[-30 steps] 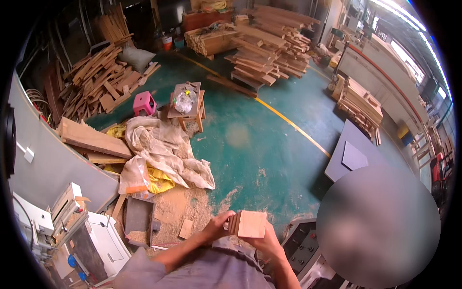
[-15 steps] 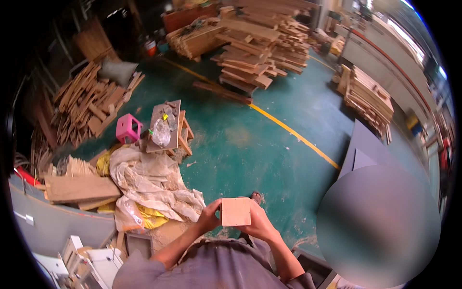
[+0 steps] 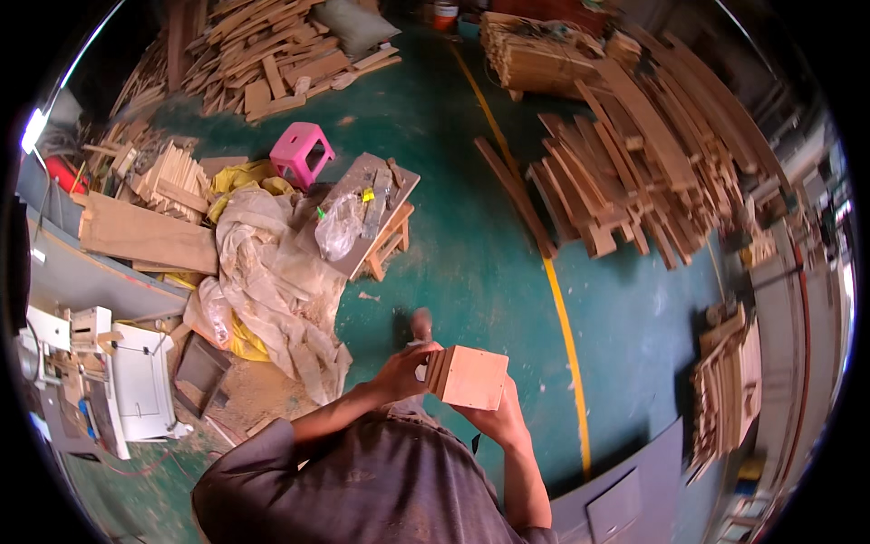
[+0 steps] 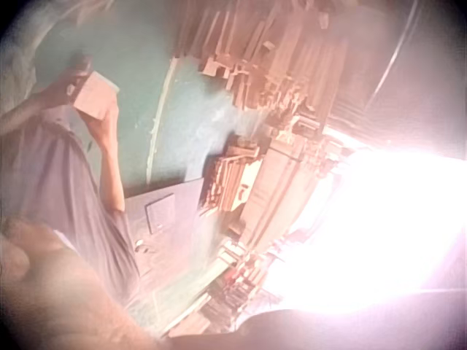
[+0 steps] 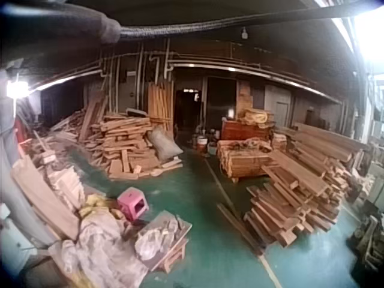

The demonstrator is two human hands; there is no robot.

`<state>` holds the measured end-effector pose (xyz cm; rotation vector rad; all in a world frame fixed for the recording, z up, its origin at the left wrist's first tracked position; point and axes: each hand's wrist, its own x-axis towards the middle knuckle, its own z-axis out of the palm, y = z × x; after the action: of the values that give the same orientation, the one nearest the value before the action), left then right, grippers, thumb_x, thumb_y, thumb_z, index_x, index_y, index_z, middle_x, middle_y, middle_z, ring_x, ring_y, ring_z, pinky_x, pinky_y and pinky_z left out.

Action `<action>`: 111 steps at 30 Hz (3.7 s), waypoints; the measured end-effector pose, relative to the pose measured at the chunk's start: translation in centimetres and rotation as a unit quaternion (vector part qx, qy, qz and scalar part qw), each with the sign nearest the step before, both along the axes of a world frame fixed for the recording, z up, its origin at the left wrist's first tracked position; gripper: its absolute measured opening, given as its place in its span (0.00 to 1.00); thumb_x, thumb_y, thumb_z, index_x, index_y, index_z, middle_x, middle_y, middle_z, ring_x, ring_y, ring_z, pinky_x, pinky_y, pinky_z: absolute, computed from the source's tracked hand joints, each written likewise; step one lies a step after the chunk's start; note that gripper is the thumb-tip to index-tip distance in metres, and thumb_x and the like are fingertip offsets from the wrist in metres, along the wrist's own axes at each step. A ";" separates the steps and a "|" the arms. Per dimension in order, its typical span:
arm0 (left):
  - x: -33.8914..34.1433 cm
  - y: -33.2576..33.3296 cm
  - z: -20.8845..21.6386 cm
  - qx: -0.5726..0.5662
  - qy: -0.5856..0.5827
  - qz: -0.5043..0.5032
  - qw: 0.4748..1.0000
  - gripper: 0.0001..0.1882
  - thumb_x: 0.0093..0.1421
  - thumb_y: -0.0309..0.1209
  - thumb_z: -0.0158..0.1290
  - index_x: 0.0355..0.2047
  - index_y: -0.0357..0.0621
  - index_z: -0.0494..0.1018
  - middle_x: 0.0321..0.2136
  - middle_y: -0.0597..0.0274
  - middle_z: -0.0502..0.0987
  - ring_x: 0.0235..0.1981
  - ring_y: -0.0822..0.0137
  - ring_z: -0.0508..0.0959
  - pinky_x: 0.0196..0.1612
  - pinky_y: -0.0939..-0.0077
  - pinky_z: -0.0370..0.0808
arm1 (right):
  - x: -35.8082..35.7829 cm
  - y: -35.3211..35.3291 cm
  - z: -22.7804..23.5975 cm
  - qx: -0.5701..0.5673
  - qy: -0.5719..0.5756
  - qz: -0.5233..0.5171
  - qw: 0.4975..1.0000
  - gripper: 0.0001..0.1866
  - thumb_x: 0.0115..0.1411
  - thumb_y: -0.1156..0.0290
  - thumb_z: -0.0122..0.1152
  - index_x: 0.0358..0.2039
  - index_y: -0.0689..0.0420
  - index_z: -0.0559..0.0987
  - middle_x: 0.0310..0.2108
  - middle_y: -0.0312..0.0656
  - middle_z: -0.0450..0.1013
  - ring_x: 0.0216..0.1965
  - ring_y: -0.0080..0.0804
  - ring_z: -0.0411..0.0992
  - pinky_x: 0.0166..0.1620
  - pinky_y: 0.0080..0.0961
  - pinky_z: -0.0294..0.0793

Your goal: The person picks up several small wooden blocks from a workbench, carries them through a workshop, and places them on a storage shelf near paint cans and other supplies.

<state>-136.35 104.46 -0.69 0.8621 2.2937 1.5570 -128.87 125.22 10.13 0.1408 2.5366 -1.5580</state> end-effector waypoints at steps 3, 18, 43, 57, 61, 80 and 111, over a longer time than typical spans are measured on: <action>-8.5 3.3 -1.0 0.019 -0.004 0.015 1.000 0.31 0.47 0.27 0.68 0.53 0.45 0.71 0.51 0.56 0.78 0.56 0.52 0.78 0.57 0.60 0.76 | -9.3 3.1 -0.5 0.057 0.072 0.032 0.995 0.31 0.48 0.70 0.79 0.53 0.58 0.77 0.49 0.46 0.79 0.49 0.44 0.79 0.52 0.34 0.78; -50.4 15.1 -0.5 0.036 0.112 0.086 0.989 0.34 0.48 0.32 0.70 0.55 0.44 0.70 0.51 0.53 0.77 0.53 0.48 0.79 0.53 0.60 0.79 | -52.2 16.5 -1.4 0.053 0.121 0.066 0.989 0.30 0.47 0.69 0.81 0.51 0.57 0.79 0.44 0.42 0.79 0.44 0.39 0.79 0.46 0.35 0.80; -105.8 4.3 -1.7 0.025 0.024 0.500 0.865 0.35 0.47 0.33 0.72 0.55 0.39 0.71 0.48 0.48 0.79 0.51 0.48 0.80 0.53 0.61 0.78 | -127.5 -0.1 -0.2 -0.081 0.077 0.522 0.846 0.26 0.51 0.77 0.75 0.51 0.60 0.78 0.51 0.45 0.76 0.51 0.34 0.77 0.53 0.28 0.76; -128.7 -21.1 -0.5 -0.019 0.089 0.663 0.743 0.35 0.45 0.33 0.72 0.51 0.39 0.68 0.46 0.45 0.76 0.50 0.42 0.77 0.53 0.55 0.76 | -158.0 -31.3 -5.8 -0.021 0.266 0.719 0.641 0.28 0.55 0.72 0.75 0.56 0.57 0.77 0.49 0.41 0.79 0.50 0.37 0.78 0.52 0.38 0.76; -133.3 -27.6 0.9 -0.034 0.081 0.750 0.656 0.35 0.45 0.32 0.72 0.52 0.40 0.68 0.45 0.47 0.77 0.50 0.42 0.77 0.52 0.55 0.76 | -165.3 -43.1 -6.5 0.044 0.643 0.655 0.394 0.22 0.56 0.69 0.74 0.52 0.57 0.81 0.46 0.41 0.80 0.48 0.38 0.79 0.52 0.38 0.76; -149.2 -63.0 0.6 -0.032 0.061 0.870 0.488 0.29 0.46 0.32 0.71 0.46 0.43 0.70 0.41 0.50 0.77 0.47 0.46 0.77 0.48 0.58 0.75 | -179.8 -89.3 -6.1 -0.158 0.068 0.884 0.435 0.29 0.49 0.76 0.78 0.53 0.55 0.77 0.47 0.41 0.78 0.47 0.38 0.78 0.51 0.31 0.78; -176.5 -151.6 2.8 -0.034 0.061 0.759 0.647 0.38 0.42 0.26 0.76 0.55 0.39 0.72 0.47 0.50 0.79 0.48 0.52 0.82 0.50 0.65 0.80 | -205.0 -167.6 2.7 -0.210 -0.056 0.736 0.641 0.27 0.52 0.75 0.78 0.52 0.60 0.76 0.45 0.43 0.76 0.47 0.34 0.76 0.49 0.29 0.77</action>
<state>-312.84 -47.11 2.08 -1.5706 3.1632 1.6297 -333.89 -42.40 12.84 -1.4115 1.1277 -1.0915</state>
